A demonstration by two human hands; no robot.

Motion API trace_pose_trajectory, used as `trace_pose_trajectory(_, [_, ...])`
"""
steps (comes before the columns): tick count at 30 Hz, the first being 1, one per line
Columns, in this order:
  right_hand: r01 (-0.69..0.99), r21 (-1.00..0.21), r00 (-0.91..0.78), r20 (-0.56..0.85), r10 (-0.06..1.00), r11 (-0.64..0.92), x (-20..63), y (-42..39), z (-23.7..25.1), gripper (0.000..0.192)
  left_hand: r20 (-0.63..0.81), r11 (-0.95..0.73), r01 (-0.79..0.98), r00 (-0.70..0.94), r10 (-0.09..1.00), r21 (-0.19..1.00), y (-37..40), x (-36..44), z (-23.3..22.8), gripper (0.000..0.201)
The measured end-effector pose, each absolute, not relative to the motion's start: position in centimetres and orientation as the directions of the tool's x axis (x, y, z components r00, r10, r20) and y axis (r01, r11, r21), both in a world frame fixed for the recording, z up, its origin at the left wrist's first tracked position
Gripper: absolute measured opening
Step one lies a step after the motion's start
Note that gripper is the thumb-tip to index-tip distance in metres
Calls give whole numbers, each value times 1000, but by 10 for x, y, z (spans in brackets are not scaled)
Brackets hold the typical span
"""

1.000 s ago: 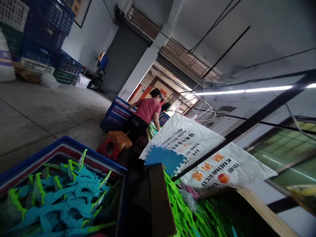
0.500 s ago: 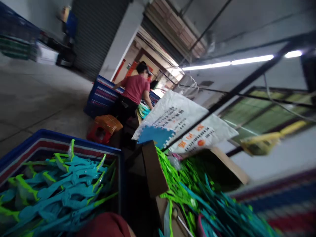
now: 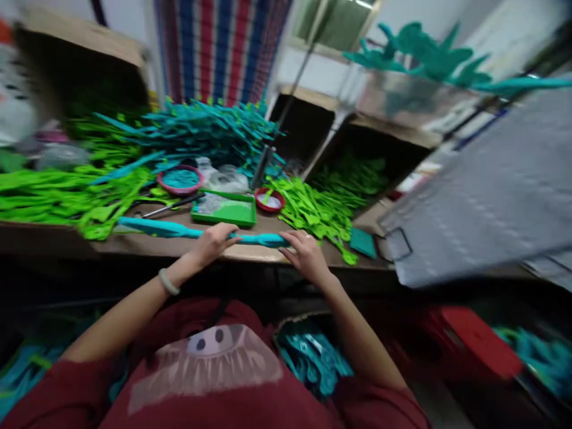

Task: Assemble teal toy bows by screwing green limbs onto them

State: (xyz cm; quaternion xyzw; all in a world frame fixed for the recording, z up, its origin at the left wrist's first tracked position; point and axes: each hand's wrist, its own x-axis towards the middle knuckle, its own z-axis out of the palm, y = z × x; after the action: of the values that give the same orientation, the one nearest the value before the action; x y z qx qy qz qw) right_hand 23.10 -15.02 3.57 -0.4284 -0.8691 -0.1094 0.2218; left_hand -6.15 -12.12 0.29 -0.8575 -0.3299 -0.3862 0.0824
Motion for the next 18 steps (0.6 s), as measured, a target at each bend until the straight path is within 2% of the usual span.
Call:
trace_pose_trajectory(4, [836,-91,-441,478,760,542,232,-139,37,31,719,-791,565,448,532,233,-111,-63,-1,27])
trace_pose_trajectory(9, [731,-356,-348,539,767,582,250,-134,34,36,705,-762,578,408,580,292,-112,-61,-2,27])
trace_pose_trajectory(12, [674,-392,-392,527,754,626,265,-126,28,28,691,-742,608,408,597,282,-113,-60,-3,27])
trace_pose_trajectory(15, [630,-408,-436,518,736,660,273,-119,23,33,683,-732,634,421,597,249,-114,-56,3,26])
trace_pose_trajectory(18, [616,-435,-395,550,736,656,276,-124,30,35,724,-759,626,437,534,181,-114,-50,22,26])
